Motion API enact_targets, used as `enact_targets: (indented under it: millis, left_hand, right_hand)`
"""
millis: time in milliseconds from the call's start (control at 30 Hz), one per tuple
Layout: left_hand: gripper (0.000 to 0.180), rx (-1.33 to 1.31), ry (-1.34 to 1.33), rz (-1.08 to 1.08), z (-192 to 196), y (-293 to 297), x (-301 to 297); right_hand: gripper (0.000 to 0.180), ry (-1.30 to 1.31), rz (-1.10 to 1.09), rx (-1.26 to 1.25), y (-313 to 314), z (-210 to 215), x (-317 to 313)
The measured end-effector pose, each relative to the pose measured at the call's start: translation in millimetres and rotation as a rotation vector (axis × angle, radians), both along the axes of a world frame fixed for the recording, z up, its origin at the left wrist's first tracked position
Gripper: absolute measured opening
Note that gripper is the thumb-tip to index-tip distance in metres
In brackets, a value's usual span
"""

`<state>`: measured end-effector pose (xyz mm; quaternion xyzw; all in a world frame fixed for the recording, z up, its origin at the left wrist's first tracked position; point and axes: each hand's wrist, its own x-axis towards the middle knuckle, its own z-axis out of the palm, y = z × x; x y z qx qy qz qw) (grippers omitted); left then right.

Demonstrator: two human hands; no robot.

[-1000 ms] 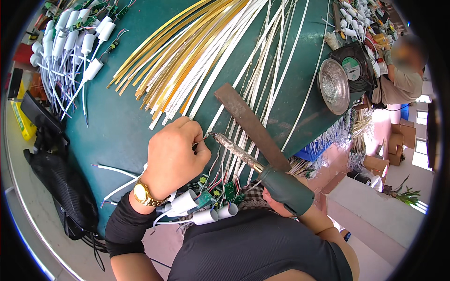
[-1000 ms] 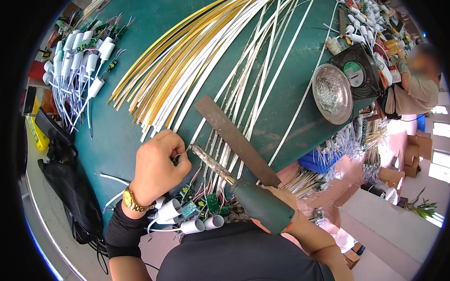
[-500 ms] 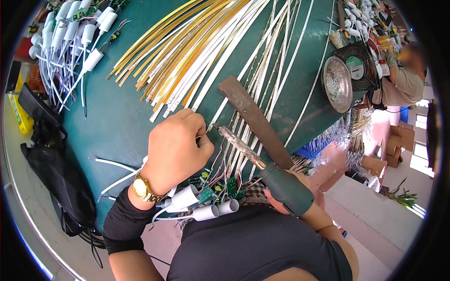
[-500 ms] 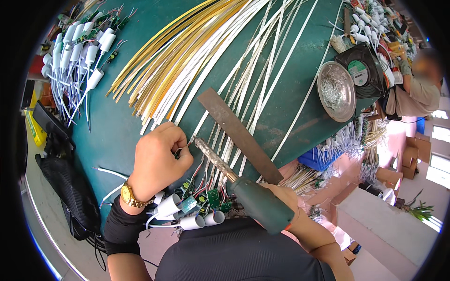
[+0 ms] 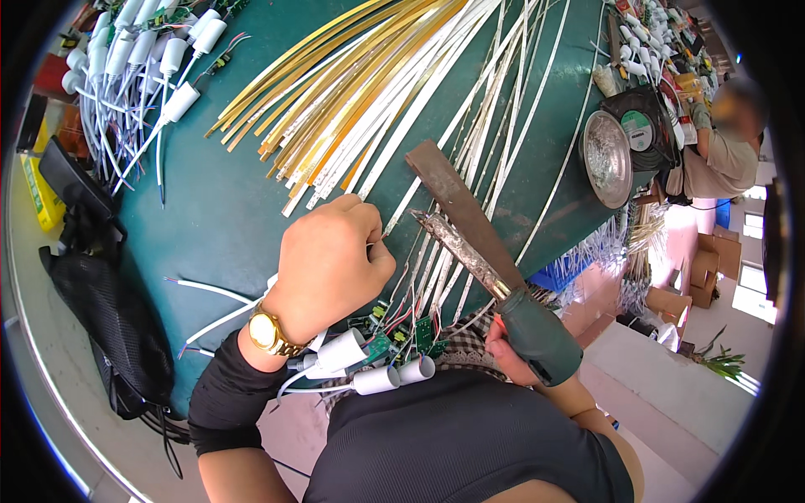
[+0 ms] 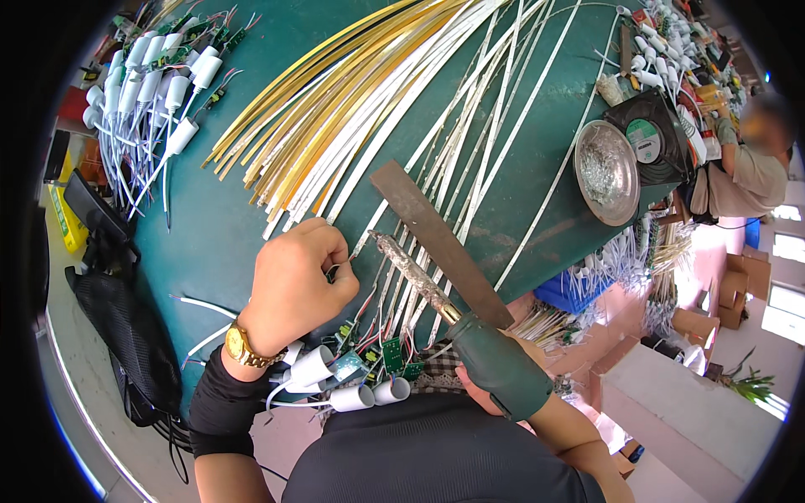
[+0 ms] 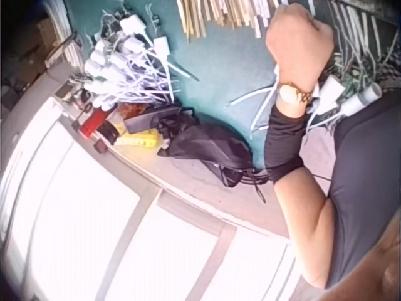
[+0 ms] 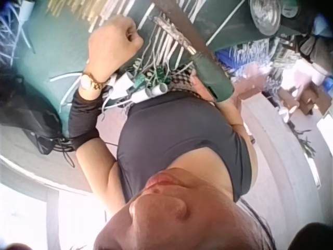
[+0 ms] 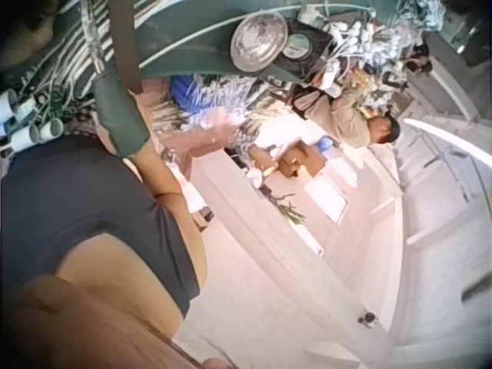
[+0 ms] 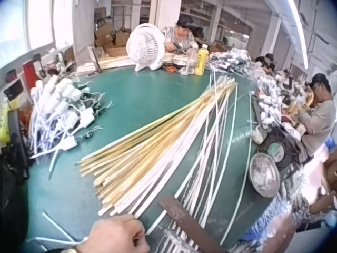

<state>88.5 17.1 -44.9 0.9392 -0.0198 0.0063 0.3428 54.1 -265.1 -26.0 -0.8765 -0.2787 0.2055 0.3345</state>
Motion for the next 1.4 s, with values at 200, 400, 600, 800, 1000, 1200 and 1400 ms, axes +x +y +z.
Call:
enact_targets:
  millis: [200,400,600,800,1000,1200,1400]
  left_hand:
    - [0.005,-0.019,-0.025,-0.022,0,2,-1]
    - [0.007,0.008,-0.073,-0.003,-4,1,-1]
    - [0.006,0.021,-0.069,0.004,-3,1,-1]
    - [0.006,0.037,-0.068,0.005,-4,0,-1]
    - [0.007,0.034,-0.043,-0.009,0,-1,-1]
    - [0.007,0.039,-0.071,0.007,-3,0,-1]
    - [0.007,0.044,-0.049,0.001,-2,-1,-1]
  right_hand:
    - [0.015,0.009,-0.084,0.093,-1,-4,-5]
    - [0.029,0.440,-0.329,0.395,8,7,-10]
    - [0.023,0.293,-0.092,0.238,-14,-16,-17]
    - [0.006,0.194,-0.087,0.100,-10,-24,-22]
    - [0.004,0.050,-0.012,0.076,-3,-19,-15]
    - [0.012,0.047,-0.070,0.110,-13,-31,-24]
    - [0.027,0.105,0.031,0.118,-18,-30,-20]
